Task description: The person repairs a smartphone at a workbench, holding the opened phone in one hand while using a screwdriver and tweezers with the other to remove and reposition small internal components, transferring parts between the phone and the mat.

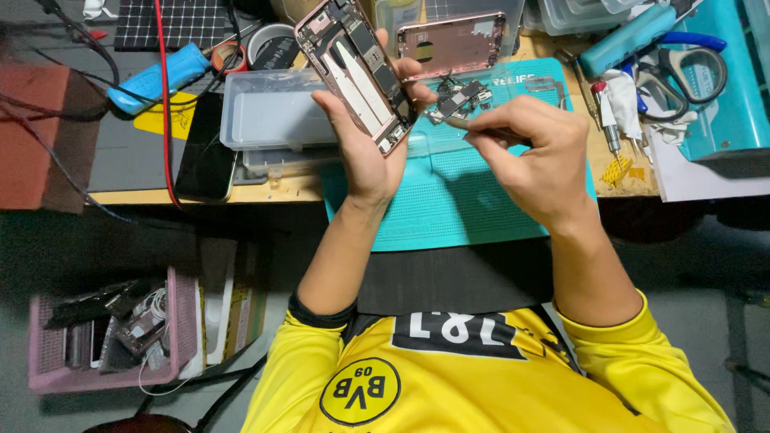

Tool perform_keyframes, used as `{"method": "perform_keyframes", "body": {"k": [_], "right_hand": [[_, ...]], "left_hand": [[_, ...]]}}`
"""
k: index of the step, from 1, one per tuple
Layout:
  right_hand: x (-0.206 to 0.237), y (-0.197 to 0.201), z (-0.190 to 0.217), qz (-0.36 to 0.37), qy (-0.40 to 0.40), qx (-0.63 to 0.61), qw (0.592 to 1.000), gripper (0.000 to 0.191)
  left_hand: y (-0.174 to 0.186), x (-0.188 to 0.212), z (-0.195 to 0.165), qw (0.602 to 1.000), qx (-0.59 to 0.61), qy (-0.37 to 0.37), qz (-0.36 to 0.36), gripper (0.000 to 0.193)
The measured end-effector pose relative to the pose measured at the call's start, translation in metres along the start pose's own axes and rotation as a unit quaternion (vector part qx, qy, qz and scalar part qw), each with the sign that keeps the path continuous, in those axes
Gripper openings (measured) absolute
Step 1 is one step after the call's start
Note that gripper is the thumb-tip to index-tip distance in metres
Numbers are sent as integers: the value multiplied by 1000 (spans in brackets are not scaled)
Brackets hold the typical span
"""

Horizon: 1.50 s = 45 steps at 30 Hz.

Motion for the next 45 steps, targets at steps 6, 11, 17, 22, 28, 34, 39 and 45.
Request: {"method": "perform_keyframes", "body": {"k": [6,11,17,22,28,34,39,45], "right_hand": [[8,25,-20,-32,-46,-37,998,11],[14,25,-21,-13,-34,-13,999,13],[17,30,-57,-39,-143,129,980,18],[25,29,-94,4,-234,189,954,23],[27,16,-106,45,-247,184,950,24],[26,22,-107,73,-285,139,946,26],[35,59,-115,-10,-237,139,961,15],[42,68,-135,-12,-215,207,954,23]], "left_hand": [[-1,-1,3,1000,11,22,-4,88],[-7,-2,4,996,48,75,30,91],[-3,0,-1,996,52,79,6,81],[-2,0,12,993,45,112,8,79],[-1,2,15,989,36,144,15,78],[0,0,15,989,31,146,2,78],[2,0,15,988,28,149,-3,78],[2,-2,20,986,40,162,-1,77]]}}
Point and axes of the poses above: each hand's wrist, its own x-axis away from the middle knuckle, its own y-axis out of the back of the hand, z = x × y, the point moved 3 cm from there along -x, towards the middle knuckle, and after that the axes turned 11 degrees about z, right-handed, at the moved point
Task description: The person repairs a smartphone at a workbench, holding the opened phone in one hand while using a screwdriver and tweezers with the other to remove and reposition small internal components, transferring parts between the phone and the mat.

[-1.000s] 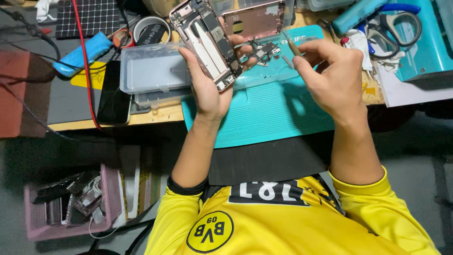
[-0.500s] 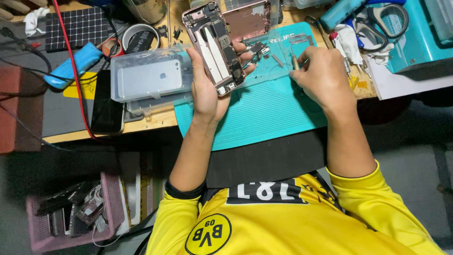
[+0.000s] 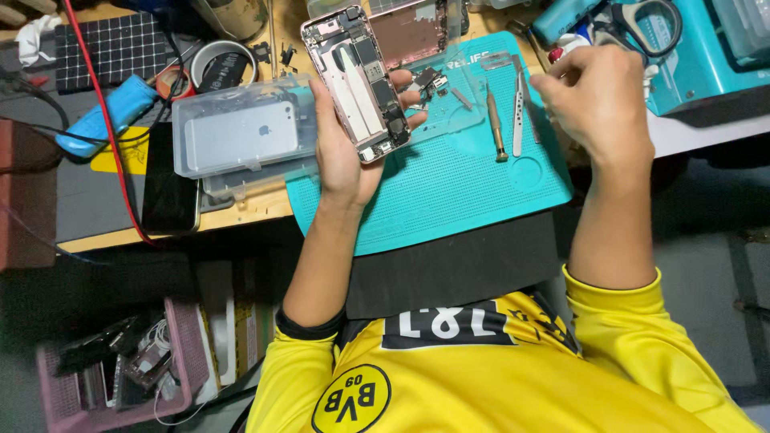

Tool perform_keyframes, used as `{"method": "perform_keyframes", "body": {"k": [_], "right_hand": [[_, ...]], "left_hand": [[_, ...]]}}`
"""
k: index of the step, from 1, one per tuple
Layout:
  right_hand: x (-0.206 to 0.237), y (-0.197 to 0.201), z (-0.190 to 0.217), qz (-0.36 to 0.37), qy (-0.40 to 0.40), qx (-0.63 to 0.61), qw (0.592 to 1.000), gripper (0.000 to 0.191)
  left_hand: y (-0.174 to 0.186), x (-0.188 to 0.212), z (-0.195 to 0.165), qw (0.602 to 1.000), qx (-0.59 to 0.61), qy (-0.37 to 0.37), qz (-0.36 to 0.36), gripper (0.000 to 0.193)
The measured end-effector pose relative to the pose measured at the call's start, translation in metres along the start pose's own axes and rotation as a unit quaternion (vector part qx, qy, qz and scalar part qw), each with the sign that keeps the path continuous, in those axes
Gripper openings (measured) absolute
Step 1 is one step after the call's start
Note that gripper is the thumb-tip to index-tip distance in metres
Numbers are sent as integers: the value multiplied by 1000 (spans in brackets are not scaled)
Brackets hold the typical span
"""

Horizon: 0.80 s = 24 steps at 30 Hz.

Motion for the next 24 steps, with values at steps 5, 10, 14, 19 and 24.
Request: {"method": "perform_keyframes", "body": {"k": [5,10,14,19,24], "right_hand": [[-7,-31,3,40,-54,36,997,30],[-10,-30,15,1,-39,69,997,20],[-4,-9,39,-35,27,-47,998,18],[11,5,87,69,95,-285,951,21],[15,7,121,58,178,-217,958,20]], "left_hand": [[1,0,-1,1000,-3,1,-1,75],[0,0,-3,1000,13,15,-1,79],[-4,-1,-7,999,26,-4,30,77],[-7,5,-8,999,-47,2,-1,45],[-11,5,-10,998,-62,-8,-6,40]]}}
Point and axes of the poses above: each hand's wrist, its own x-axis away from the middle knuckle, its own y-axis out of the back of the hand, z = x × y, the point moved 3 cm from there along -x, towards the middle knuckle, and after that the axes turned 11 degrees about z, right-handed, at the moved point
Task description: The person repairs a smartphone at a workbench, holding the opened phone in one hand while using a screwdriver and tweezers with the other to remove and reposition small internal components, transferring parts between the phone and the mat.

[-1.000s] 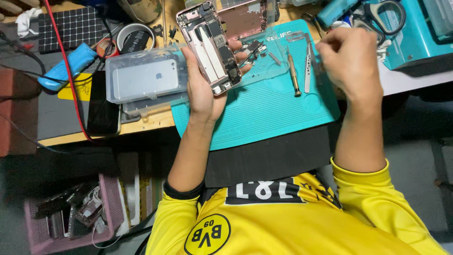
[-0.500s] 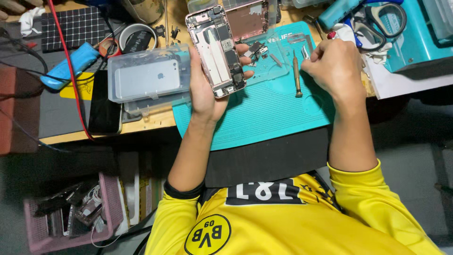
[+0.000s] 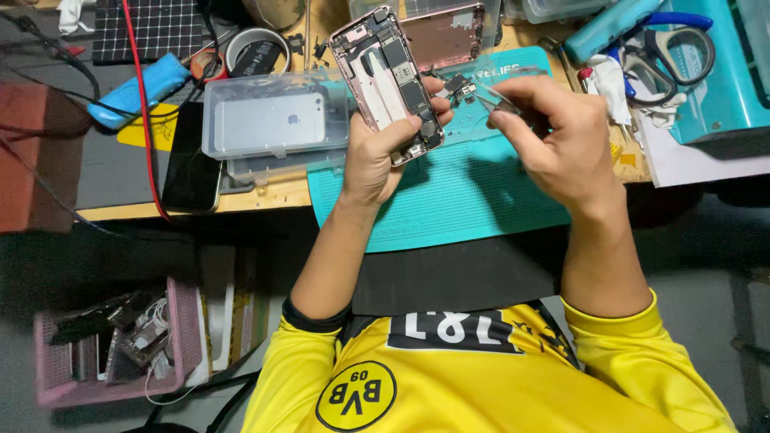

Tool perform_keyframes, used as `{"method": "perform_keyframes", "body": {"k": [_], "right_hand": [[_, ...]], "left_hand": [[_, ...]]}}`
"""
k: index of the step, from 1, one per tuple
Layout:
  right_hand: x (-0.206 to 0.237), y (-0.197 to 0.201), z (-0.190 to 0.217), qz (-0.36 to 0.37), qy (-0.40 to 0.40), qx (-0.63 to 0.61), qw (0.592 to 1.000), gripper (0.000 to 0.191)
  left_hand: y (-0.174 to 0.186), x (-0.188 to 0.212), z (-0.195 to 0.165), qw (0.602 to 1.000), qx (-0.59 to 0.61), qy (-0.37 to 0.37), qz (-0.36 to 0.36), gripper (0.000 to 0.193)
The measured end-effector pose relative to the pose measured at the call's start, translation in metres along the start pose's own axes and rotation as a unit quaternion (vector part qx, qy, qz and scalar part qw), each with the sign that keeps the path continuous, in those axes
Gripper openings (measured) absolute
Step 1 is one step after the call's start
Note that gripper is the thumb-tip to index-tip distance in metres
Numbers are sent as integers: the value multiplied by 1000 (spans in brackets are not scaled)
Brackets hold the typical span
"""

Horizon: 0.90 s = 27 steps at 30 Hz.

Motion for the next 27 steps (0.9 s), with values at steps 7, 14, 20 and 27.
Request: {"method": "perform_keyframes", "body": {"k": [7,14,20,27], "right_hand": [[-1,-1,0,12,71,106,992,17],[2,1,-5,-14,156,172,973,20],[4,-1,-6,-28,175,228,957,26],[3,-4,-2,-33,184,258,948,26]], "left_hand": [[-8,2,-2,997,-63,22,30,41],[-11,1,-6,991,-109,46,69,40],[-13,1,-5,991,-88,67,80,39],[-12,1,-4,991,-70,79,79,40]]}}
Point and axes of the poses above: each hand's wrist, its own x-axis away from the middle knuckle, its own y-axis out of the back of the hand, z = x × y, the point moved 3 cm from there along -x, towards the middle knuckle, and after that the axes turned 11 degrees about z, right-handed, at the moved point
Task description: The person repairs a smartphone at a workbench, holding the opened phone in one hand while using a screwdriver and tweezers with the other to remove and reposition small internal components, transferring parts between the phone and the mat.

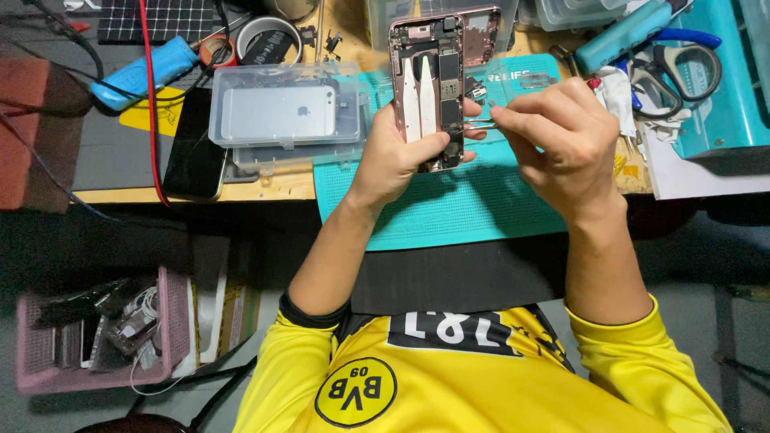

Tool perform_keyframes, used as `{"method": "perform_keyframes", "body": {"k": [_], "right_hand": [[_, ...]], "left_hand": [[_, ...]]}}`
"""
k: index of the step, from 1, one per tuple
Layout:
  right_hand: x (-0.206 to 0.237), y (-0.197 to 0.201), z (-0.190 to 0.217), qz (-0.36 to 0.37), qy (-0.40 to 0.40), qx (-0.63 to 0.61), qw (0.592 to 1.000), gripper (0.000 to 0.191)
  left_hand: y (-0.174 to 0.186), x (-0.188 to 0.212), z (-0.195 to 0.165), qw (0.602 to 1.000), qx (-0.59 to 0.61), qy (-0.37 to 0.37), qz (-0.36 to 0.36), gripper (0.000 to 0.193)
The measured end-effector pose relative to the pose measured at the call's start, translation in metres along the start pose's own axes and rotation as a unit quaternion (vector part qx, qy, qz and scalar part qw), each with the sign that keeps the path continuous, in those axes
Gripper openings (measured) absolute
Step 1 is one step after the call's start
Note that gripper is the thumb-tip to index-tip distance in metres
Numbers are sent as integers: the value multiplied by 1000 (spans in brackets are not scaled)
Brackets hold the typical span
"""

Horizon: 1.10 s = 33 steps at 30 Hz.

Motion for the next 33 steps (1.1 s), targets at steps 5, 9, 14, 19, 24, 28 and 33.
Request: {"method": "perform_keyframes", "body": {"k": [5,9,14,19,24,28,33], "right_hand": [[-2,0,3,-5,10,21,1000,26],[-4,2,3,9,11,23,1000,29],[-8,6,-2,49,-8,-36,998,30],[-12,12,-8,78,-13,-53,995,33],[-13,12,-11,88,-7,-84,993,32],[-13,9,-14,92,-14,-98,991,31],[-13,7,-13,82,-17,-114,990,27]], "left_hand": [[0,-1,0,1000,-15,-7,-4,41],[-1,-1,0,1000,0,11,-6,40],[-2,-1,-2,999,-5,32,-7,41],[-4,-3,-3,999,0,32,6,42],[-3,-2,-3,1000,-1,29,9,42],[-3,-2,-3,1000,1,28,8,42],[-4,-2,-5,1000,-8,23,12,40]]}}
Point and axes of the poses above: each hand's wrist, its own x-axis away from the middle knuckle, its own y-axis out of the back of the hand, z = x × y, the point moved 3 cm from there along -x, towards the middle knuckle, and after that the axes turned 11 degrees about z, right-handed, at the moved point
